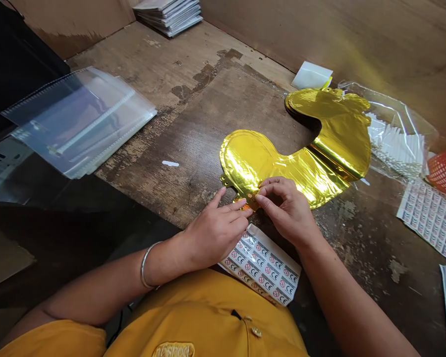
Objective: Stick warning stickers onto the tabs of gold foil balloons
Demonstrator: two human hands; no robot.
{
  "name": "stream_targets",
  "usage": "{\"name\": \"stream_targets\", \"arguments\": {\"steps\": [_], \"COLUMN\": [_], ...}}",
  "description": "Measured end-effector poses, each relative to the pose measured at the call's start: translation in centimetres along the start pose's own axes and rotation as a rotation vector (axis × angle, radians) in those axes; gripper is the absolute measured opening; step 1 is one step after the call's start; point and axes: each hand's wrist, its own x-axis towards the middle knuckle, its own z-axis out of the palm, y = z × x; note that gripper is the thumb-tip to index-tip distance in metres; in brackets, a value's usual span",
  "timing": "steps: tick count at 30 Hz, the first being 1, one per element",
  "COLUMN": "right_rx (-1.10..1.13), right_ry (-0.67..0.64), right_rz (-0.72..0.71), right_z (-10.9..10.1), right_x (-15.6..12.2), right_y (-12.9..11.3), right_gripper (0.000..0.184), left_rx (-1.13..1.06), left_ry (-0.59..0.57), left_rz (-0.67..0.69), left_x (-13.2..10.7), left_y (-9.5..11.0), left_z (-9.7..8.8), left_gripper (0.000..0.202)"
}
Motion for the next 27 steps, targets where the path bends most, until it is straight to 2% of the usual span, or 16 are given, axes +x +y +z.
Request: {"name": "stream_targets", "arguments": {"steps": [14,21,24,25,27], "right_rx": [-0.141,-0.407,-0.453,-0.439,-0.401], "right_ry": [0.036,0.197,0.266,0.286,0.257], "right_rz": [-0.019,0.035,0.143,0.153,0.046], "right_z": [0.5,1.6,1.0,0.6,-0.2], "right_x": [0.0,0.4,0.9,0.9,0.5], "right_y": [0.0,0.6,0.7,0.6,0.2], "right_gripper": [0.008,0.025,0.009,0.010,0.019], "left_rx": [0.015,0.023,0.017,0.010,-0.011], "left_ry": [0.034,0.031,0.024,0.021,0.013], "left_rz": [0.002,0.003,-0.003,-0.004,-0.006], "left_x": [0.0,0.0,0.0,0.0,-0.1], "left_y": [0.0,0.0,-0.1,-0.1,-0.1], "left_z": [0.0,0.2,0.2,0.1,-0.2], "left_gripper": [0.017,0.016,0.014,0.014,0.012]}}
